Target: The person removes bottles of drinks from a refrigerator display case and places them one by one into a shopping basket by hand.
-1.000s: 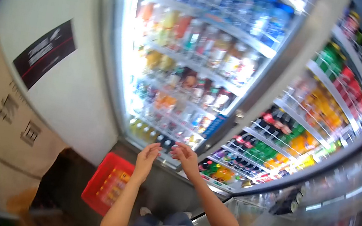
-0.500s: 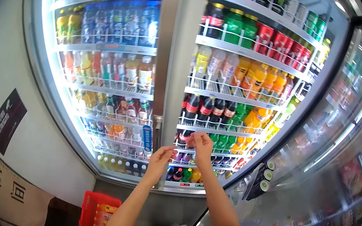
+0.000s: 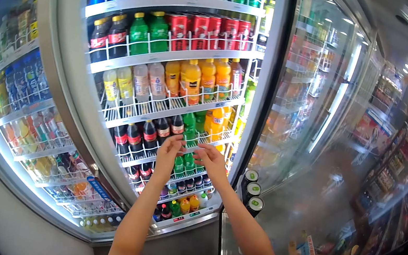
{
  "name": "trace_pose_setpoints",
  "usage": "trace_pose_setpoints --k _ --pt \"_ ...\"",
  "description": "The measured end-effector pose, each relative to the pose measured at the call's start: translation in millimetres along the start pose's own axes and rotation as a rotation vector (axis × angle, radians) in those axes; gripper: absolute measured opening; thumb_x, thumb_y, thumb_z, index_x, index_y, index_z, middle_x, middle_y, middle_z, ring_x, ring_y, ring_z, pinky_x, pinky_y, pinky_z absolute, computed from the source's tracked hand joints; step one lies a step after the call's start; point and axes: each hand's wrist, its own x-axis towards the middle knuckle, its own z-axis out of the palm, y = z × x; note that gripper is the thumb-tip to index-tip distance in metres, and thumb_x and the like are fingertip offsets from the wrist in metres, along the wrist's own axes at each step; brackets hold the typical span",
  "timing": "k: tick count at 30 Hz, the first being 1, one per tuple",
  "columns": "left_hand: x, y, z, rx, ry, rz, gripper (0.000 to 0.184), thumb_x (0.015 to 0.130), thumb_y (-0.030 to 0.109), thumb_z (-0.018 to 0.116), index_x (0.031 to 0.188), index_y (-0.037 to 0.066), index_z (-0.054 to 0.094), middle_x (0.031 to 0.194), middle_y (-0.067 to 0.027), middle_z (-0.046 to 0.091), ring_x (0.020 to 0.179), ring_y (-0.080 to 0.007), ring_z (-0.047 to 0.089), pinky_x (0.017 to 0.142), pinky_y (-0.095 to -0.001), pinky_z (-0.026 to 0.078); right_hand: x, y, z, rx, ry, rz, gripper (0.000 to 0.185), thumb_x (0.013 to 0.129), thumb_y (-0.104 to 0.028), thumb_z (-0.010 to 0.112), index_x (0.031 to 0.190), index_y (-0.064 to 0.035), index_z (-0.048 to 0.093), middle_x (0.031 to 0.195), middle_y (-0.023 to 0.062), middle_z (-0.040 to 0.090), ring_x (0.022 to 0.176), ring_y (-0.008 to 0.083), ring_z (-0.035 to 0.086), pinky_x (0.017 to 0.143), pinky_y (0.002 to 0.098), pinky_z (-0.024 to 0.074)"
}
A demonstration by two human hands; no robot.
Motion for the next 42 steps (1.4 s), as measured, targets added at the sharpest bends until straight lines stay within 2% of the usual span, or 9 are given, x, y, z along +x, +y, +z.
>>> trace_pose_setpoints --k 4,10,19,21,23,28,33,39,42 --pt "45 0 17 -0.004 0.022 0.000 0.034 0.099 0.021 0.054 0.128 0.003 0.053 0.114 -0.0069 0.064 0.091 -0.0122 0.061 0.079 -0.0254 0.049 7 -13 -19 -0.009 -0.010 0.011 0.035 0.096 -0.018 0.061 0.124 0.0010 0.056 0.106 0.0116 0.067 0.093 0.0173 0.066 0.081 0.0292 0.0560" --pt "125 23 20 0.123 0.057 0.098 0.042 0.094 0.023 0.060 0.129 0.000 0.053 0.096 -0.0050 0.062 0.083 -0.0112 0.058 0.074 -0.0250 0.047 32 -15 -25 -0.013 0.037 -0.019 0.032 0.094 -0.015 0.062 0.122 0.0005 0.058 0.101 0.0093 0.067 0.088 0.0151 0.066 0.074 0.0260 0.0561" --pt "241 27 6 0.413 0.011 0.278 0.057 0.088 0.025 0.068 0.133 -0.004 0.048 0.098 -0.0087 0.065 0.078 -0.0130 0.059 0.070 -0.0261 0.049 85 -27 -4 -0.179 0.105 -0.027 0.041 0.093 -0.019 0.064 0.126 0.0028 0.056 0.110 0.0128 0.064 0.094 0.0180 0.066 0.082 0.0282 0.0559" --pt "255 20 5 0.373 0.032 0.300 0.062 0.085 0.028 0.072 0.133 -0.004 0.048 0.093 -0.0110 0.065 0.072 -0.0147 0.058 0.068 -0.0285 0.049 91 -28 4 -0.149 0.130 -0.085 0.038 0.092 -0.020 0.064 0.122 0.0022 0.058 0.104 0.0130 0.066 0.089 0.0174 0.065 0.074 0.0274 0.0550" --pt "273 16 -1 0.580 -0.032 0.253 0.069 0.088 0.032 0.069 0.138 -0.006 0.041 0.120 -0.0188 0.062 0.110 -0.0210 0.060 0.091 -0.0287 0.046 94 -34 9 -0.196 0.099 -0.084 0.039 0.092 -0.020 0.063 0.123 0.0026 0.057 0.105 0.0140 0.066 0.092 0.0181 0.065 0.075 0.0283 0.0553" --pt "307 -4 4 0.794 0.109 0.379 0.089 0.075 0.051 0.076 0.135 -0.004 0.043 0.126 -0.0250 0.057 0.115 -0.0360 0.057 0.098 -0.0410 0.044 88 -30 11 -0.258 0.116 -0.078 0.039 0.093 -0.021 0.063 0.124 0.0019 0.058 0.102 0.0106 0.067 0.090 0.0157 0.065 0.074 0.0280 0.0557" --pt "328 -15 6 0.753 0.036 0.457 0.081 0.073 0.045 0.078 0.130 -0.001 0.044 0.120 -0.0266 0.058 0.110 -0.0412 0.057 0.094 -0.0451 0.046 87 -21 -4 -0.215 0.122 -0.113 0.042 0.092 -0.027 0.065 0.123 0.0008 0.059 0.096 0.0072 0.066 0.080 0.0127 0.064 0.072 0.0260 0.0550" --pt "344 -23 9 0.859 0.002 0.460 0.071 0.074 0.043 0.077 0.125 0.001 0.053 0.116 -0.0198 0.064 0.108 -0.0335 0.062 0.093 -0.0396 0.047 78 -18 -16 -0.287 0.191 -0.099 0.037 0.092 -0.026 0.065 0.118 -0.0004 0.062 0.096 0.0078 0.067 0.084 0.0147 0.066 0.069 0.0273 0.0561" --pt "321 -1 12 0.700 -0.137 0.526 0.060 0.073 0.029 0.080 0.123 0.004 0.056 0.113 -0.0174 0.064 0.105 -0.0334 0.061 0.093 -0.0389 0.047 83 -12 -23 -0.338 0.194 -0.065 0.037 0.091 -0.026 0.065 0.119 -0.0011 0.062 0.099 0.0097 0.067 0.084 0.0151 0.066 0.069 0.0278 0.0560"
